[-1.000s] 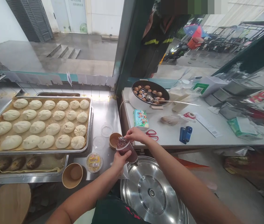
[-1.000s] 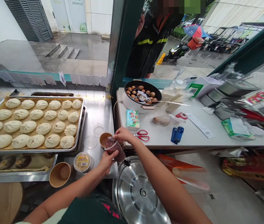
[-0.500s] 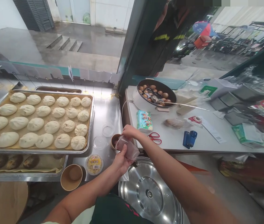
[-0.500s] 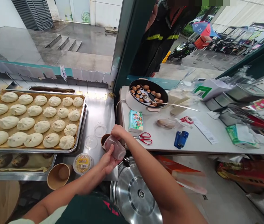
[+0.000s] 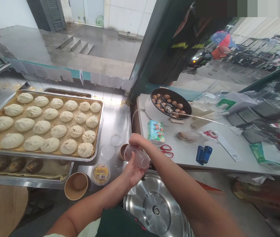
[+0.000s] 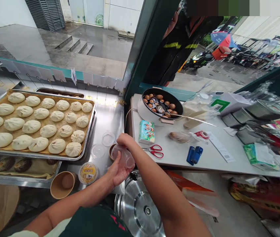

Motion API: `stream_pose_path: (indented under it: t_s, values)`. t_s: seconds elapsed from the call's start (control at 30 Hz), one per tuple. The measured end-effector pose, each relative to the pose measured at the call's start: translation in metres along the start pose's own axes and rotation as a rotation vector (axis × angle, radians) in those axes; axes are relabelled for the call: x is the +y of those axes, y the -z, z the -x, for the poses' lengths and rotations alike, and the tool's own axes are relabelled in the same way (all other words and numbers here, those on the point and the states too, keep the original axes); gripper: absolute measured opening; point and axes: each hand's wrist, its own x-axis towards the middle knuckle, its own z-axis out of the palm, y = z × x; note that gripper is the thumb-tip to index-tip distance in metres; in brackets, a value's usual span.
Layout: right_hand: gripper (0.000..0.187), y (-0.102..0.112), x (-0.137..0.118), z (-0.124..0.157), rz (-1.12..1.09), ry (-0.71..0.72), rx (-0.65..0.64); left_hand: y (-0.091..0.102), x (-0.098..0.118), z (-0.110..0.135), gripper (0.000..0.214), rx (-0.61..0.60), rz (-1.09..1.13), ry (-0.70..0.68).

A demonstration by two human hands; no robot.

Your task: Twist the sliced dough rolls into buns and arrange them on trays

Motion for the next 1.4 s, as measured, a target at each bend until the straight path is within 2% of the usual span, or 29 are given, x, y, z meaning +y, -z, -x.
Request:
stream_pose_path:
  t_s: [0.1,0.37,0.53,0.73,0.9,1.17,1.4]
  values:
    - [0.008,0.002,-0.001,0.004,0.074,-0.019,-0.019,-0.004,0.001,0.001,0.032,-0.014,0.011,0.011]
    - [0.013,0.009,0.004,0.004,0.132,-0.02,0.006,-0.004,0.0,-0.005,0.027,0.084,-0.106,-0.061]
    - [0.013,0.003,0.008,0.0,0.099,-0.044,0.024,-0.002,-0.002,-0.006,0.031,0.021,-0.125,-0.056]
    - [0.012,0.0,0.013,0.0,0.001,-0.058,0.043,0.002,-0.003,-0.01,0.033,0.043,-0.207,-0.091]
    - [0.009,0.0,0.021,0.018,-0.171,-0.058,0.039,0.009,0.001,-0.011,0.035,-0.071,-0.165,-0.015]
    - [0.01,-0.01,0.056,0.069,-0.545,0.046,0.048,0.025,-0.006,-0.014,0.057,-0.083,-0.457,-0.26]
    - [0.015,-0.037,0.083,0.09,-0.865,0.25,0.096,0.04,-0.009,-0.018,0.071,-0.005,-0.814,-0.526]
